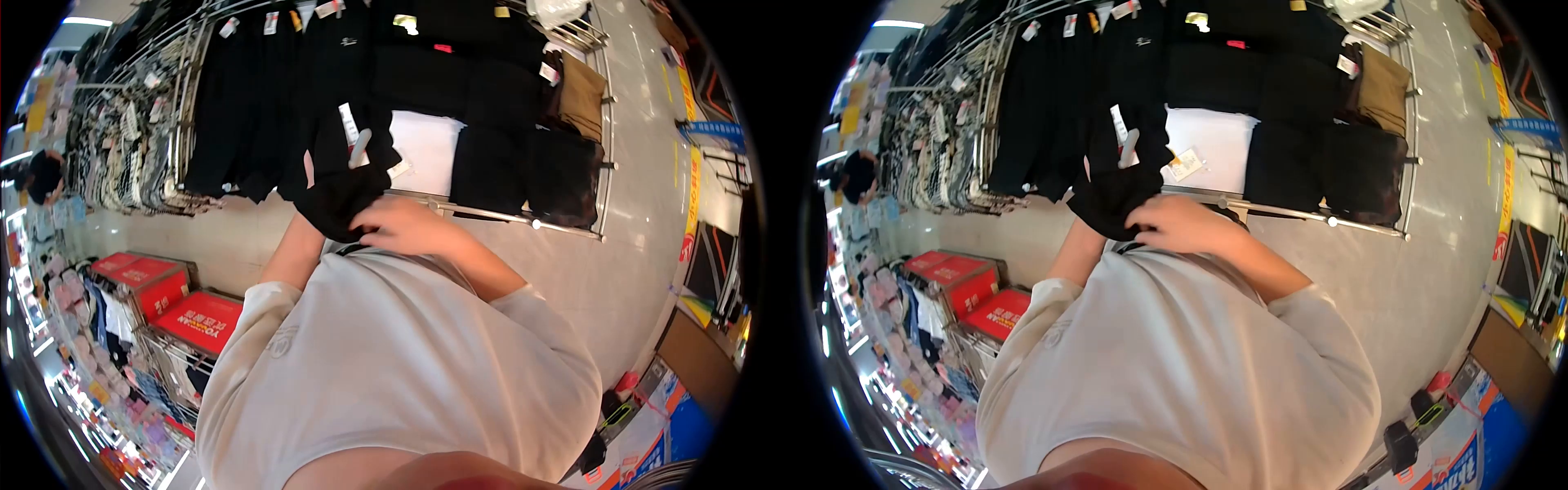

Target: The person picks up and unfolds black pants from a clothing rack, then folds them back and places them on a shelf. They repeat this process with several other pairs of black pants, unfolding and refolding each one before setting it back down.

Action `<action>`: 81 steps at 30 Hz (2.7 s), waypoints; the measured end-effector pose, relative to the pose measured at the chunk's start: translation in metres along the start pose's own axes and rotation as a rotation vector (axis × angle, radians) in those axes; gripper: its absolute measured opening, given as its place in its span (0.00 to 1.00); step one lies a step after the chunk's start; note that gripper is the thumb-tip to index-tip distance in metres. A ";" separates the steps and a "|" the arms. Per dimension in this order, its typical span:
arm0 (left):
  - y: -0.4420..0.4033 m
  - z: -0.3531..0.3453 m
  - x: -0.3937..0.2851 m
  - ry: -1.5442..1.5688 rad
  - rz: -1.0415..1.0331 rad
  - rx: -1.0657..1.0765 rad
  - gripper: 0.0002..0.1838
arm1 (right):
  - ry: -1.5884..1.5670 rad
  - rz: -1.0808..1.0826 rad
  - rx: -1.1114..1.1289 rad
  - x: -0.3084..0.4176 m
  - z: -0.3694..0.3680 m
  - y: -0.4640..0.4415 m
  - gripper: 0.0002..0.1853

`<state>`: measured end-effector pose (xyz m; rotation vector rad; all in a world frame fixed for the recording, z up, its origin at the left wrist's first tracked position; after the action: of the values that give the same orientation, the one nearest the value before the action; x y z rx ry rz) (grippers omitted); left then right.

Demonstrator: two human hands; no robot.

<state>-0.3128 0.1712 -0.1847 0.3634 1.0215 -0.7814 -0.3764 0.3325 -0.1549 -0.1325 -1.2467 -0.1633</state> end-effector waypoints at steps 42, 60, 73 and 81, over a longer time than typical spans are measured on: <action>0.288 0.388 0.017 0.155 -0.357 -0.175 0.44 | 0.175 0.358 0.154 0.260 -0.262 -0.072 0.13; 0.339 0.455 0.048 0.573 -0.137 -0.171 0.26 | 0.143 0.728 -0.055 0.218 -0.370 -0.061 0.19; 0.332 0.478 0.034 0.680 -0.081 -0.118 0.25 | 0.564 0.960 -0.054 0.266 -0.374 -0.065 0.30; 0.333 0.491 0.023 0.595 -0.124 -0.119 0.25 | 0.587 1.318 -0.279 0.264 -0.385 -0.066 0.16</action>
<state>0.2415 0.0897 0.0124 0.4448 1.6541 -0.7326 0.0506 0.1820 -0.0243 -1.0293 -0.3639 0.7265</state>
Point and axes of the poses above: each hand's wrist, its own y-axis away from the middle knuckle, its own z-axis out of the back of the hand, x = y × z, the point moved 3 cm from there along -y, towards the middle knuckle, and after that the axes turned 4 degrees about -z, right-handed, at the moved point
